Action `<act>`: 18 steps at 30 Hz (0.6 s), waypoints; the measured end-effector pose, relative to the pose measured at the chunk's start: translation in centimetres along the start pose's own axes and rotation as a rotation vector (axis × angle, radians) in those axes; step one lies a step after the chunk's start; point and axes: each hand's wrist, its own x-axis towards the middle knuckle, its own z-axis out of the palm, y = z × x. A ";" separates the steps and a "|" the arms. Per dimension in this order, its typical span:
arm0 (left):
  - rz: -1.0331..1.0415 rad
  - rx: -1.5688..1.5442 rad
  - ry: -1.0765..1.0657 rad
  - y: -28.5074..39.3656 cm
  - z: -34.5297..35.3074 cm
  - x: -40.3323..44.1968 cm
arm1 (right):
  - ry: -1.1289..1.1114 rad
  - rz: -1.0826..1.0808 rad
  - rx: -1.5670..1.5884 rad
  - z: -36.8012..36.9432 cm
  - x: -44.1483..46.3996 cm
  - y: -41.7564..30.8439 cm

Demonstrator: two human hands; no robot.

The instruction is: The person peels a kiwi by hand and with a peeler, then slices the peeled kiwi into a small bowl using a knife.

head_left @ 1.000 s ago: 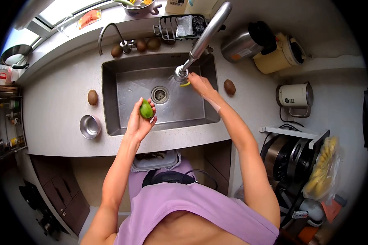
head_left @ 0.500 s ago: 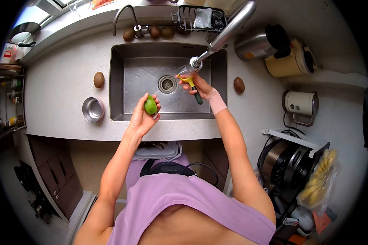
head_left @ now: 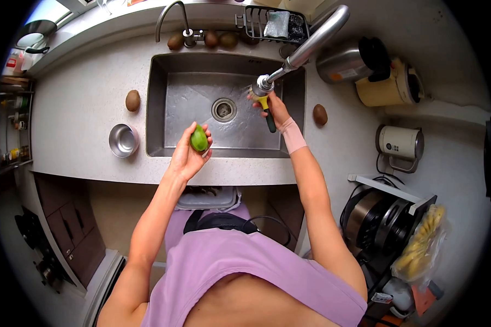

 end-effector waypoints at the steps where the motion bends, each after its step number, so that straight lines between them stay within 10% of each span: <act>1: -0.003 -0.004 0.006 0.0 0.0 0.0 | -0.105 0.039 -0.118 0.7 -0.6 -0.4; 12: -0.019 -0.014 0.023 -0.3 0.0 -0.2 | 0.044 -0.028 0.191 0.3 0.0 2.1; 18: -0.011 0.030 0.045 -0.4 0.4 0.1 | -0.156 0.040 -0.151 2.0 -1.7 1.5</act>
